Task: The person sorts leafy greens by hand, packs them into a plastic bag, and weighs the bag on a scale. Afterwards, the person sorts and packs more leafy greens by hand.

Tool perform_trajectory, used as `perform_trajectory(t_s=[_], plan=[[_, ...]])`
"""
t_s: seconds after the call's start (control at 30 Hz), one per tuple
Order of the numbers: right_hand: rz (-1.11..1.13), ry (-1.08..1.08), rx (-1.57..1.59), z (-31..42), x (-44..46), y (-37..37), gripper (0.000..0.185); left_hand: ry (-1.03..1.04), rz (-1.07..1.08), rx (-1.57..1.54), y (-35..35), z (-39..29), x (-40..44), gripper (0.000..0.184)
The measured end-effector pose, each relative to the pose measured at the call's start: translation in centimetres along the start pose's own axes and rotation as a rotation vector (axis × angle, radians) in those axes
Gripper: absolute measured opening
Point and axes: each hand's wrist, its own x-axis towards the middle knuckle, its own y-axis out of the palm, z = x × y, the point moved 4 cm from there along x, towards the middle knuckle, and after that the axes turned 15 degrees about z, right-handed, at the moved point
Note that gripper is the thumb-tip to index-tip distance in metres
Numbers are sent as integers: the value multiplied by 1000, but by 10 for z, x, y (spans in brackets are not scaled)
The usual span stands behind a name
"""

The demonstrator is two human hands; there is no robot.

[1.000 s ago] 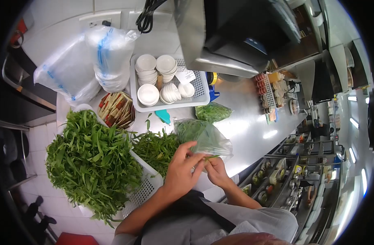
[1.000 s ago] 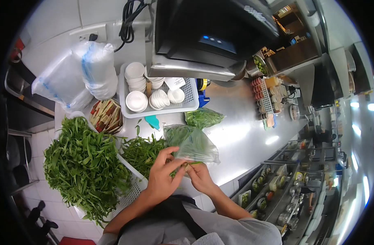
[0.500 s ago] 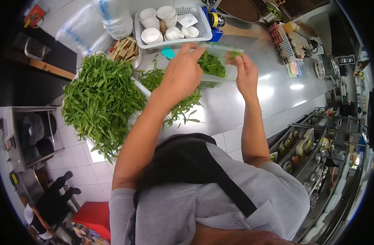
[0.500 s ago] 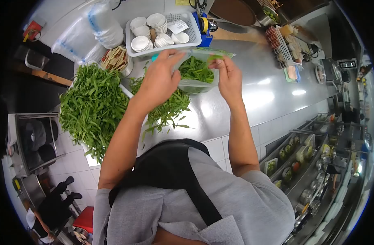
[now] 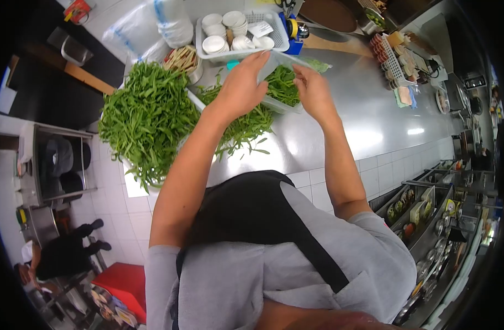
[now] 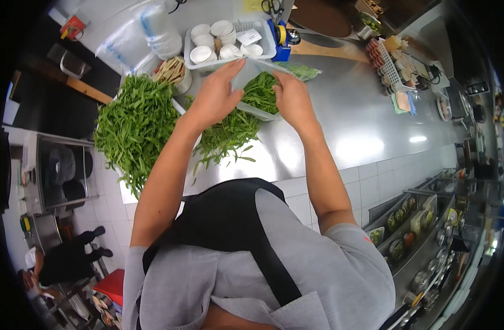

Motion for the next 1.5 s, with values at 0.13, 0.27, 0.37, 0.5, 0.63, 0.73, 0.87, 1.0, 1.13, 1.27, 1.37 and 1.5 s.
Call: perform_trajectory(t_s=[0.13,0.27,0.37,0.5,0.63,0.73,0.87,1.0,1.13,1.27,1.37,1.5], plan=[[51,-194,145,31,-17,-5,27,-13,-12,-121,-20,-20,-28,53],[292,-247,550,86,-54,7,23,-173,-260,-79,-64,-18,-137,32],[583,-326,583,103,-54,39,22,-471,-848,-170,-66,13,-256,21],[726,-477,408,122,-29,119,23,-670,-1144,-246,-25,57,-347,33],[811,-630,195,155,-1,202,22,-609,-1254,-214,-6,66,-346,41],[1081,-625,-17,172,12,266,22,-534,-1359,-248,-10,66,-353,42],[1220,-659,-89,184,11,284,22,-579,-1315,-279,-9,69,-357,43],[1000,-622,183,161,6,239,19,-656,-1172,-133,-3,66,-349,41],[575,-453,349,126,17,185,16,-634,-1047,175,-3,68,-341,38],[333,-373,335,98,41,183,19,-667,-1091,33,-7,59,-331,34],[238,-383,213,99,46,197,24,-634,-1005,9,-6,51,-318,31],[249,-398,23,116,57,223,28,-655,-926,125,1,57,-308,29]])
